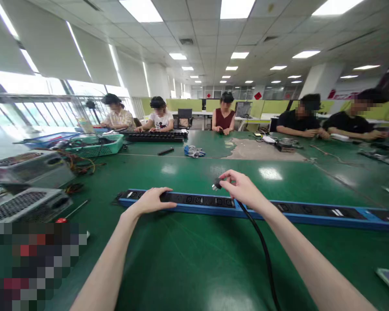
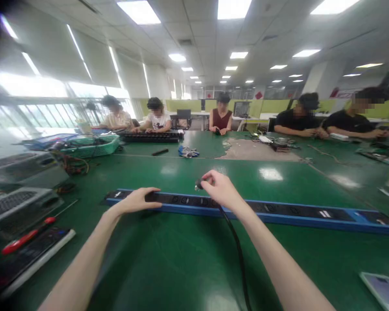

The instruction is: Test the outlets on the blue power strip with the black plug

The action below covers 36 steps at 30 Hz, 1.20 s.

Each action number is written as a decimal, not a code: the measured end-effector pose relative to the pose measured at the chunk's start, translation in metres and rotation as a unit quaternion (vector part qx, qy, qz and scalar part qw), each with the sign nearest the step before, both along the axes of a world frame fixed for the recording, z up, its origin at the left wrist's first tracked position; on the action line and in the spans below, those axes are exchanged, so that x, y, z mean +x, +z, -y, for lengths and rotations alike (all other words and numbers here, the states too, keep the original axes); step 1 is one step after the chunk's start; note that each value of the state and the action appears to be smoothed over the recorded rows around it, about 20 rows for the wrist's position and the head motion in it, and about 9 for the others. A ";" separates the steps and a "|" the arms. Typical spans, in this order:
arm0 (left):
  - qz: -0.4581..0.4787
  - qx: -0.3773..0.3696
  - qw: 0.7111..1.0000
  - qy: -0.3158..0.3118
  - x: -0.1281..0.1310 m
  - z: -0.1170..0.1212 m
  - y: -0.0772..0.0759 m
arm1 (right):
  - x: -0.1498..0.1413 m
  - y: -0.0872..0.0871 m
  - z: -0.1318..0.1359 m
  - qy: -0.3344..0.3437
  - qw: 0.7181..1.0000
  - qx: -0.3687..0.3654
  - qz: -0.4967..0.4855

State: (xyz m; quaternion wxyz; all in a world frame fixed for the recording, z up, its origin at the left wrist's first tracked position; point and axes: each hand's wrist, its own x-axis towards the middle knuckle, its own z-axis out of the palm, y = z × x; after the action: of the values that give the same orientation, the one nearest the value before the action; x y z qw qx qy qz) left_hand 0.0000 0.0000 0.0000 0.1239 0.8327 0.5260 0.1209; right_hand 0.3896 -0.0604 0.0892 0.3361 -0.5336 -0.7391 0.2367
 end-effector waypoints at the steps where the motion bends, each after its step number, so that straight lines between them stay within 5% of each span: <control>1: -0.011 0.013 1.000 0.003 0.002 0.000 -0.002 | -0.002 -0.006 -0.003 -0.007 1.000 -0.013 0.006; 14: -0.023 0.103 0.994 0.032 0.008 0.004 -0.016 | -0.065 -0.060 -0.014 -0.036 0.984 0.007 0.175; 17: -0.016 0.108 0.994 0.022 0.007 0.002 -0.017 | -0.072 -0.050 -0.017 0.014 0.984 0.001 0.179; 21: -0.010 0.105 0.994 0.014 0.004 0.003 -0.017 | -0.065 -0.015 -0.025 0.094 0.988 -0.007 0.119; 25: -0.012 0.086 0.996 0.034 0.003 0.005 -0.015 | -0.059 0.013 -0.028 0.093 0.995 -0.013 -0.014; 31: -0.015 0.039 0.998 0.050 0.006 -0.002 -0.012 | -0.077 0.006 -0.026 0.019 0.997 0.073 -0.021; 36: 0.074 -0.019 0.996 0.047 -0.008 -0.018 -0.014 | -0.106 0.008 -0.037 -0.013 0.994 0.107 -0.004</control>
State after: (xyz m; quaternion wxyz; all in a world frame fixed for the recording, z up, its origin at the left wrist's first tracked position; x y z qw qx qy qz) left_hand -0.0079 0.0183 -0.0137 0.1726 0.7929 0.5566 0.1779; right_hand 0.2839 -0.0229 0.0970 0.3972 -0.5027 -0.7523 0.1536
